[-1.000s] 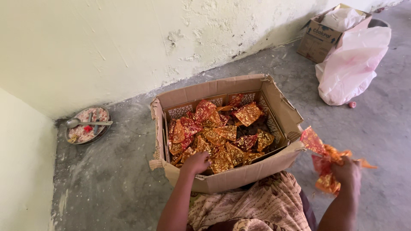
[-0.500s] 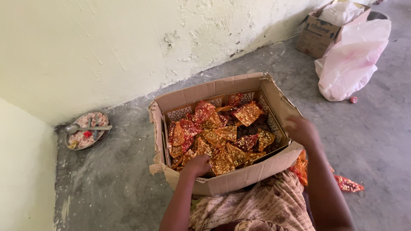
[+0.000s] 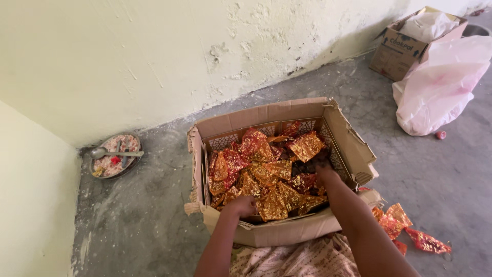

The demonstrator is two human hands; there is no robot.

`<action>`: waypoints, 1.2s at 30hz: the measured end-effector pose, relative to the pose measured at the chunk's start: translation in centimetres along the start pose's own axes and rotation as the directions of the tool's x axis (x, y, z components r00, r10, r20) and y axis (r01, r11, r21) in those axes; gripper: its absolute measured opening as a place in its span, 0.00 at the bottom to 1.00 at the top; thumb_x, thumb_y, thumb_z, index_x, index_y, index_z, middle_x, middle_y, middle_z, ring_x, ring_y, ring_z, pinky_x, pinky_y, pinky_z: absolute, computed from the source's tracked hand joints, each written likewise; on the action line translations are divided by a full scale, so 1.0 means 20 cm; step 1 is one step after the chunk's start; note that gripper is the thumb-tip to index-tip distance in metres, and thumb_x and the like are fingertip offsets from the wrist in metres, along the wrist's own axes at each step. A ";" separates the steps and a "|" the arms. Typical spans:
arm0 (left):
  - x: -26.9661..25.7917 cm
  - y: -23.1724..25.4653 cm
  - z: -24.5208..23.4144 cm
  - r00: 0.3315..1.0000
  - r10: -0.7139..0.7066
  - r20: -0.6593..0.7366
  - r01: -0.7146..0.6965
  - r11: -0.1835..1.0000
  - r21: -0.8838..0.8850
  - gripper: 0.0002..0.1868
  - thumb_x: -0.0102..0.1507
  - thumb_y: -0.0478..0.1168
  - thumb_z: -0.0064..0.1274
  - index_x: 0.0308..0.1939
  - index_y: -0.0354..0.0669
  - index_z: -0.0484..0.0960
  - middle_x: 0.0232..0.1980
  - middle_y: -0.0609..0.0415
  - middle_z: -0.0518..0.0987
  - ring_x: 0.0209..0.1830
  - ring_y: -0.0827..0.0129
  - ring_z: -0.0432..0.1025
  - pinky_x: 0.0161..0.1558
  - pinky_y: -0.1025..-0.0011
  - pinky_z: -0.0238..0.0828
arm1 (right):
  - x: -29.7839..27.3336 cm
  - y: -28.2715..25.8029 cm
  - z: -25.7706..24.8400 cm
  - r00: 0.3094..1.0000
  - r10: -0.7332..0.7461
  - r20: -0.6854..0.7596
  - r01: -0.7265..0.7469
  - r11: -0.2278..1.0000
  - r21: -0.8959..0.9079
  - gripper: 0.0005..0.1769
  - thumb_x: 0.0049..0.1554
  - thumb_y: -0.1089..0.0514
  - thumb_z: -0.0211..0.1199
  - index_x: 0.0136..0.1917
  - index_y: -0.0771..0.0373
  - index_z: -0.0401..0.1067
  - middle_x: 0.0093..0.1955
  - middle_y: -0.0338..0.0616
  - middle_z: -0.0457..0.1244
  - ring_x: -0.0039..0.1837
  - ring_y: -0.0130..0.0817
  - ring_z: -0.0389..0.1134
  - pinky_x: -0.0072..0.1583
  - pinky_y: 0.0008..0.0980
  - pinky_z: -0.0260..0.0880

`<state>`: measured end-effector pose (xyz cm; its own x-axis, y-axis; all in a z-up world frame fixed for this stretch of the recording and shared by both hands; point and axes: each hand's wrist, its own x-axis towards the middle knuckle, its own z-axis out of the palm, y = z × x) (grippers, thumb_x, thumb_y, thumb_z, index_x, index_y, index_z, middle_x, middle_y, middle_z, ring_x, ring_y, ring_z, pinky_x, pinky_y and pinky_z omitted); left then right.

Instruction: The person sits on the floor and sorts through a cardboard box filled with gold and red decorative items. They remove the items one by one, revealing trays of small round objects underneath, and then handle the trays.

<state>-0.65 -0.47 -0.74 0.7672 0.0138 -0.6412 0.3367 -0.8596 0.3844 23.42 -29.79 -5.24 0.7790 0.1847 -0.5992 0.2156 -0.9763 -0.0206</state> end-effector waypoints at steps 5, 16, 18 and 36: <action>0.00 0.03 -0.04 1.000 0.005 0.007 -0.005 1.000 0.023 0.22 0.67 0.47 0.53 0.64 0.45 0.76 0.64 0.45 0.78 0.63 0.55 0.73 0.63 0.58 0.70 | -0.01 0.00 0.02 0.998 0.017 -0.065 -0.016 1.000 0.018 0.54 0.53 0.49 0.79 0.81 0.52 0.49 0.82 0.55 0.45 0.81 0.56 0.50 0.74 0.50 0.63; -0.07 0.07 -0.04 1.000 -0.006 -0.003 0.006 1.000 -0.003 0.24 0.68 0.50 0.53 0.66 0.46 0.75 0.66 0.46 0.77 0.64 0.57 0.72 0.66 0.58 0.68 | -0.15 -0.09 0.07 0.986 -0.140 0.087 0.141 0.990 -0.014 0.49 0.52 0.52 0.78 0.79 0.49 0.55 0.83 0.49 0.43 0.81 0.56 0.50 0.73 0.52 0.65; -0.08 0.08 -0.04 1.000 -0.019 -0.005 0.019 1.000 -0.015 0.24 0.68 0.50 0.53 0.66 0.47 0.75 0.66 0.46 0.76 0.64 0.57 0.72 0.66 0.58 0.68 | -0.20 -0.13 0.04 0.986 -0.156 0.064 0.158 0.987 -0.031 0.48 0.52 0.53 0.78 0.78 0.48 0.56 0.83 0.47 0.43 0.81 0.56 0.50 0.73 0.52 0.66; -0.04 0.06 -0.02 0.999 -0.029 0.029 0.029 0.999 -0.024 0.23 0.68 0.48 0.53 0.66 0.46 0.76 0.63 0.45 0.78 0.62 0.57 0.74 0.64 0.57 0.71 | -0.41 -0.45 0.17 0.377 -0.923 0.077 0.763 0.262 -0.591 0.37 0.53 0.54 0.70 0.75 0.40 0.67 0.83 0.42 0.46 0.78 0.50 0.51 0.68 0.54 0.65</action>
<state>-0.60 -1.26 0.54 0.7410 0.0237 -0.6711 0.3724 -0.8461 0.3814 13.09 -22.83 -2.80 0.0493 0.9620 -0.2687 0.9988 -0.0482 0.0104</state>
